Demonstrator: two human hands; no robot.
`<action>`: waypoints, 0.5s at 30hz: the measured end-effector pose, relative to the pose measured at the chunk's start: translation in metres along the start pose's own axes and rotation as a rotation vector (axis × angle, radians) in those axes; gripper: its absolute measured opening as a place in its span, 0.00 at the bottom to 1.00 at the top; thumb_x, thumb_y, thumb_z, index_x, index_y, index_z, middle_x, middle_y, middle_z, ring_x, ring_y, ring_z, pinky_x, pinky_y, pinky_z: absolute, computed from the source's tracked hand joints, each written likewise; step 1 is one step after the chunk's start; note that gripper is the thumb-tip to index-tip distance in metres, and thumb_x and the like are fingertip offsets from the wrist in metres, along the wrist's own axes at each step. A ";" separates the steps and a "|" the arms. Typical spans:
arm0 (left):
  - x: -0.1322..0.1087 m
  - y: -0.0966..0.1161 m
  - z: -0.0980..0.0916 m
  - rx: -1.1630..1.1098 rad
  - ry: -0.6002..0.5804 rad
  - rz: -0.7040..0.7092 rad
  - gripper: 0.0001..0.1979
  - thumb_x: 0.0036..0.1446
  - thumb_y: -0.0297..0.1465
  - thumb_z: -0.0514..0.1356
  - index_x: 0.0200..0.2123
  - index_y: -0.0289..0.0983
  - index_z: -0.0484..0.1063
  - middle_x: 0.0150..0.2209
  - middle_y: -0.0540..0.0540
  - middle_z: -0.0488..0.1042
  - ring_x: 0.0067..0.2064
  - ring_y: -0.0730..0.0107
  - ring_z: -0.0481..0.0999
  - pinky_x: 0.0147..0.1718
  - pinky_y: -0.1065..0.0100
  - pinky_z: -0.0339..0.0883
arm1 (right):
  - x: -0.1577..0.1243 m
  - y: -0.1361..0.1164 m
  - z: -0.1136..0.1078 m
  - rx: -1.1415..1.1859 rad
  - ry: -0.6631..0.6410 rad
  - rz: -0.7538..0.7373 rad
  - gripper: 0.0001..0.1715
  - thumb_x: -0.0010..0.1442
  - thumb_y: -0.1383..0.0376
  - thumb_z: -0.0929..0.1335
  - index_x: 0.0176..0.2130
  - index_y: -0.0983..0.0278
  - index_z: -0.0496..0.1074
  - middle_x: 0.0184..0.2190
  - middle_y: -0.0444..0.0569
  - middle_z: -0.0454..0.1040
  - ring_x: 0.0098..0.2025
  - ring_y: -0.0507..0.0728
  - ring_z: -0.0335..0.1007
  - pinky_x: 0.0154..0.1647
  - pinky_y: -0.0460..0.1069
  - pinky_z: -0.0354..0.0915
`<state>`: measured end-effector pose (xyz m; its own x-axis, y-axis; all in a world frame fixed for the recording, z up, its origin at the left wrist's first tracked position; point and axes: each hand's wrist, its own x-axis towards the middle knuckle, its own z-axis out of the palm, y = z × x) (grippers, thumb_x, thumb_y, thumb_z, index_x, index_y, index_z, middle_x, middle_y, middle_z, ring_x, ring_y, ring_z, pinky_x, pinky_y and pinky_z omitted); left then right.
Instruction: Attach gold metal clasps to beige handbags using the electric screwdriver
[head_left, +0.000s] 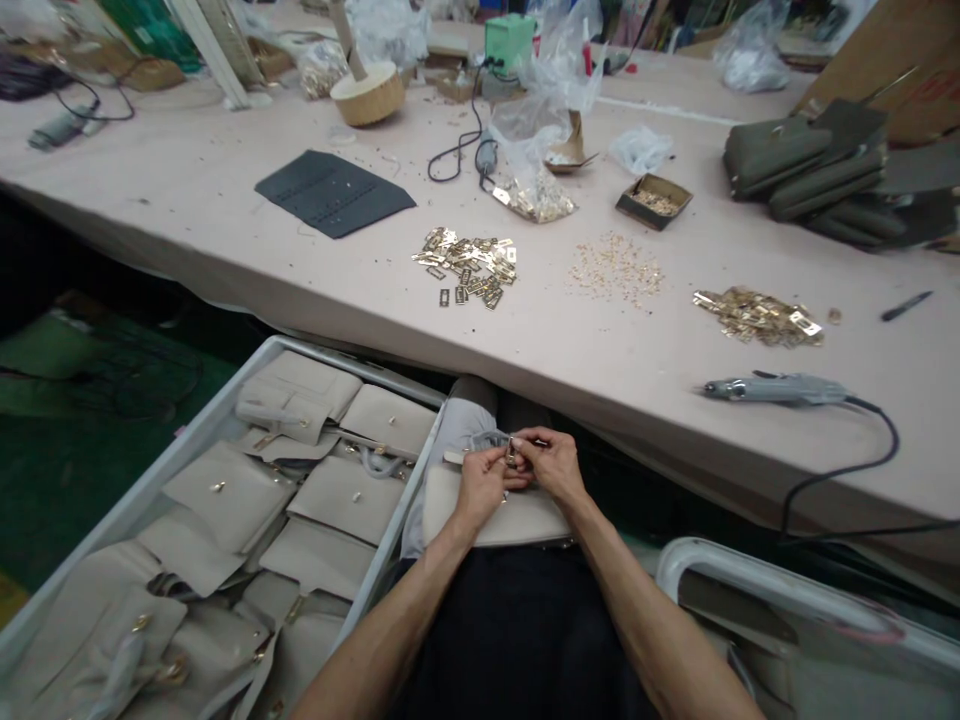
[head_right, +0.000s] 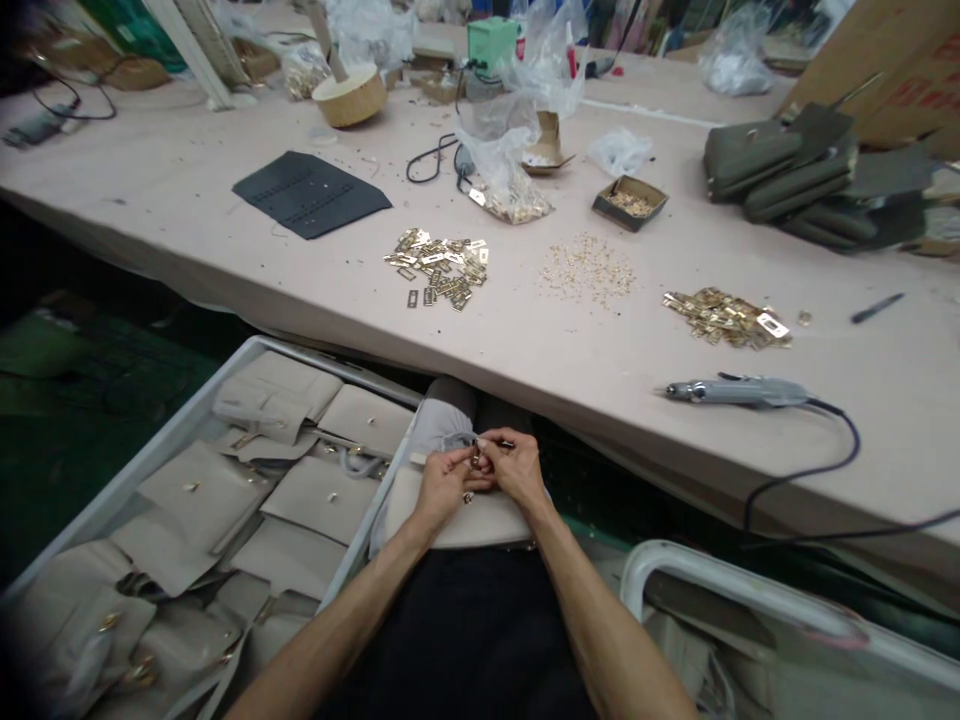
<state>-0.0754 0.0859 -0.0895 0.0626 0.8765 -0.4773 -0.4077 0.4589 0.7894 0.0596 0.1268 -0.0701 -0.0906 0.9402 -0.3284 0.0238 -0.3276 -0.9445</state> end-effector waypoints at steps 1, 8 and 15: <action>0.000 0.000 0.000 0.001 0.004 -0.003 0.15 0.55 0.35 0.65 0.42 0.30 0.81 0.35 0.40 0.83 0.32 0.58 0.86 0.33 0.62 0.83 | 0.000 0.000 0.000 -0.007 0.013 0.002 0.19 0.52 0.54 0.78 0.36 0.67 0.82 0.26 0.50 0.78 0.25 0.56 0.73 0.25 0.47 0.70; -0.001 0.002 -0.001 -0.001 -0.024 -0.024 0.17 0.55 0.35 0.65 0.44 0.30 0.80 0.34 0.40 0.83 0.32 0.59 0.86 0.33 0.65 0.82 | -0.001 0.003 0.000 -0.001 0.049 0.052 0.22 0.50 0.51 0.78 0.36 0.67 0.82 0.24 0.51 0.78 0.24 0.57 0.73 0.23 0.48 0.69; -0.002 0.003 -0.003 0.021 -0.050 0.007 0.16 0.57 0.36 0.64 0.45 0.31 0.80 0.34 0.41 0.83 0.32 0.60 0.86 0.35 0.63 0.83 | 0.000 0.008 0.002 -0.044 0.065 0.033 0.23 0.52 0.51 0.78 0.38 0.67 0.82 0.27 0.54 0.80 0.27 0.59 0.76 0.25 0.49 0.71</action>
<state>-0.0796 0.0848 -0.0869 0.1051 0.8858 -0.4520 -0.3891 0.4550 0.8010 0.0581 0.1243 -0.0779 -0.0240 0.9335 -0.3577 0.0696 -0.3554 -0.9321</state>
